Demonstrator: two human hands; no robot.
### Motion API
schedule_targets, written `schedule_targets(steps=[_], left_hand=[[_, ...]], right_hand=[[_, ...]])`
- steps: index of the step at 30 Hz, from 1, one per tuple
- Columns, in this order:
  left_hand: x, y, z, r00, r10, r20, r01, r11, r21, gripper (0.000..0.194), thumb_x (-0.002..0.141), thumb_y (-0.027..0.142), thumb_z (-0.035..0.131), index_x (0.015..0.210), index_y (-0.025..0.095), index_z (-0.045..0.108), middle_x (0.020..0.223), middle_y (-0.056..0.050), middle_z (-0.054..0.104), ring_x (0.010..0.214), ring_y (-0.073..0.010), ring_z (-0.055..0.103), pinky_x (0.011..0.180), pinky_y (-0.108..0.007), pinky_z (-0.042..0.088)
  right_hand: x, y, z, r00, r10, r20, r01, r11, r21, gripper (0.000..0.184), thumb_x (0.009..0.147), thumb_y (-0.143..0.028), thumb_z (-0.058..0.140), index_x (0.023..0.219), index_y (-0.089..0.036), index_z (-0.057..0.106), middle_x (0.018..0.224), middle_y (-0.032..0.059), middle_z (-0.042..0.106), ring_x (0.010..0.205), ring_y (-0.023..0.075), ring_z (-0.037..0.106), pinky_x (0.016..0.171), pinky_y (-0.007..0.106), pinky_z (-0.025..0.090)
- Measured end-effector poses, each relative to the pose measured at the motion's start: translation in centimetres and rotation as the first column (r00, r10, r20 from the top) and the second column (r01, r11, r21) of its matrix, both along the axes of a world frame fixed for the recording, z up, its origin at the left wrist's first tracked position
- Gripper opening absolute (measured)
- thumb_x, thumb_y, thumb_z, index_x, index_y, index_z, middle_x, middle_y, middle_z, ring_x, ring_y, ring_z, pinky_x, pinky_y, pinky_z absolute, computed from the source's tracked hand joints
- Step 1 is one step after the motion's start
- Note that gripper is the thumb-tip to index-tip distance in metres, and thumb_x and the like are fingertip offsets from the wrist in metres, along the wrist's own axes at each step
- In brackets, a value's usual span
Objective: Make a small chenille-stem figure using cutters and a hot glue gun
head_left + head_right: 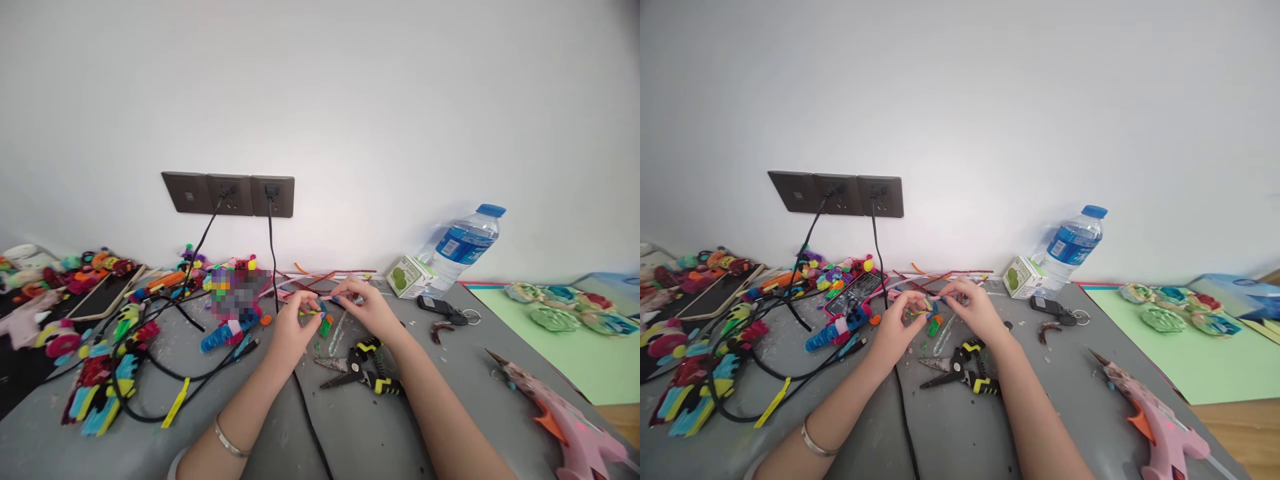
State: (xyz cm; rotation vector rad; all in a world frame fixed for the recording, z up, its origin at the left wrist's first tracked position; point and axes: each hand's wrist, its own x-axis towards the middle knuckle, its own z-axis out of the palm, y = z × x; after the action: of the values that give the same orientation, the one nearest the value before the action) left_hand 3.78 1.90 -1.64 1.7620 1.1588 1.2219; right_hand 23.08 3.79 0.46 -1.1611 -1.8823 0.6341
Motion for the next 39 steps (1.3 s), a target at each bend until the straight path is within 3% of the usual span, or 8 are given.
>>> schedule_targets(steps=[12,19,24,28,30,33,36,39], left_hand=[[-0.1,0.1,0.4,1.000,-0.014,0.012,0.013,1.000,0.021,0.009,0.081,0.016,0.057,0.086,0.019,0.064,0.083,-0.002,0.069,0.074,-0.0151,0.059,0.067,-0.025,0.044],[0.4,-0.9,1.0,0.997,-0.079,-0.018,0.080,0.994,0.075,0.008,0.079,0.012,0.059,0.077,0.020,0.061,0.077,-0.001,0.063,0.072,-0.0154,0.057,0.065,-0.026,0.042],[0.9,-1.7,1.0,0.978,-0.195,-0.077,0.203,0.971,0.124,0.011,0.081,0.014,0.061,0.073,0.020,0.056,0.079,-0.002,0.060,0.077,-0.0165,0.057,0.068,-0.026,0.043],[0.7,-1.5,0.9,0.981,-0.183,-0.063,0.191,0.970,0.151,0.009,0.082,0.014,0.059,0.076,0.020,0.057,0.080,-0.002,0.061,0.078,-0.0163,0.058,0.070,-0.027,0.044],[0.4,-1.3,0.9,0.994,-0.111,-0.023,0.113,0.982,0.150,0.009,0.081,0.013,0.058,0.085,0.021,0.058,0.085,-0.002,0.063,0.080,-0.0164,0.058,0.072,-0.028,0.044],[0.1,-0.9,0.8,0.998,0.028,0.060,-0.034,0.994,0.107,0.015,0.083,0.015,0.054,0.097,0.021,0.057,0.091,-0.004,0.064,0.084,-0.0168,0.059,0.076,-0.029,0.044],[-0.2,-0.4,0.6,0.983,0.087,0.160,-0.095,0.995,0.043,0.012,0.087,0.021,0.052,0.099,0.021,0.057,0.094,-0.006,0.064,0.092,-0.0183,0.060,0.077,-0.028,0.046],[-0.3,-0.1,0.3,0.967,0.102,0.232,-0.105,0.994,0.003,0.014,0.089,0.026,0.052,0.101,0.020,0.057,0.098,-0.006,0.063,0.094,-0.0183,0.062,0.080,-0.029,0.048]], right_hand=[[-0.9,-0.6,0.2,0.975,0.138,-0.175,-0.166,0.973,-0.160,0.011,0.084,-0.030,0.064,0.081,-0.019,0.068,0.083,0.0034,0.064,0.076,0.0164,0.060,0.068,0.028,0.048],[-0.5,-0.4,0.2,0.869,0.022,-0.494,-0.152,0.962,-0.226,0.027,0.083,-0.042,0.067,0.103,-0.024,0.064,0.074,-0.0014,0.060,0.066,0.0132,0.055,0.061,0.024,0.045],[-0.4,-0.3,0.0,0.855,-0.014,-0.519,-0.147,0.952,-0.269,0.028,0.082,-0.049,0.067,0.080,-0.021,0.065,0.066,-0.0014,0.056,0.058,0.0119,0.049,0.055,0.023,0.041],[-0.6,-0.3,-0.2,0.861,-0.034,-0.507,-0.145,0.939,-0.310,0.027,0.079,-0.047,0.071,0.081,-0.021,0.064,0.066,-0.0023,0.057,0.057,0.0117,0.050,0.055,0.024,0.042],[-0.1,0.0,-0.1,0.809,-0.104,-0.579,-0.062,0.964,-0.258,0.026,0.077,-0.046,0.073,0.081,-0.022,0.064,0.066,-0.0032,0.057,0.056,0.0108,0.049,0.054,0.023,0.042],[1.7,0.4,0.6,0.599,-0.211,-0.772,0.168,0.976,-0.136,0.026,0.071,-0.040,0.078,0.081,-0.022,0.062,0.068,-0.0041,0.058,0.057,0.0087,0.051,0.055,0.021,0.043],[4.2,0.5,1.6,0.414,-0.242,-0.877,0.372,0.925,-0.079,0.026,0.068,-0.034,0.079,0.081,-0.022,0.060,0.075,-0.0033,0.060,0.060,0.0070,0.055,0.059,0.020,0.046],[6.2,0.2,2.3,0.343,-0.248,-0.906,0.477,0.877,-0.060,0.023,0.071,-0.031,0.076,0.084,-0.022,0.058,0.082,-0.0029,0.062,0.062,0.0061,0.057,0.063,0.021,0.049]])
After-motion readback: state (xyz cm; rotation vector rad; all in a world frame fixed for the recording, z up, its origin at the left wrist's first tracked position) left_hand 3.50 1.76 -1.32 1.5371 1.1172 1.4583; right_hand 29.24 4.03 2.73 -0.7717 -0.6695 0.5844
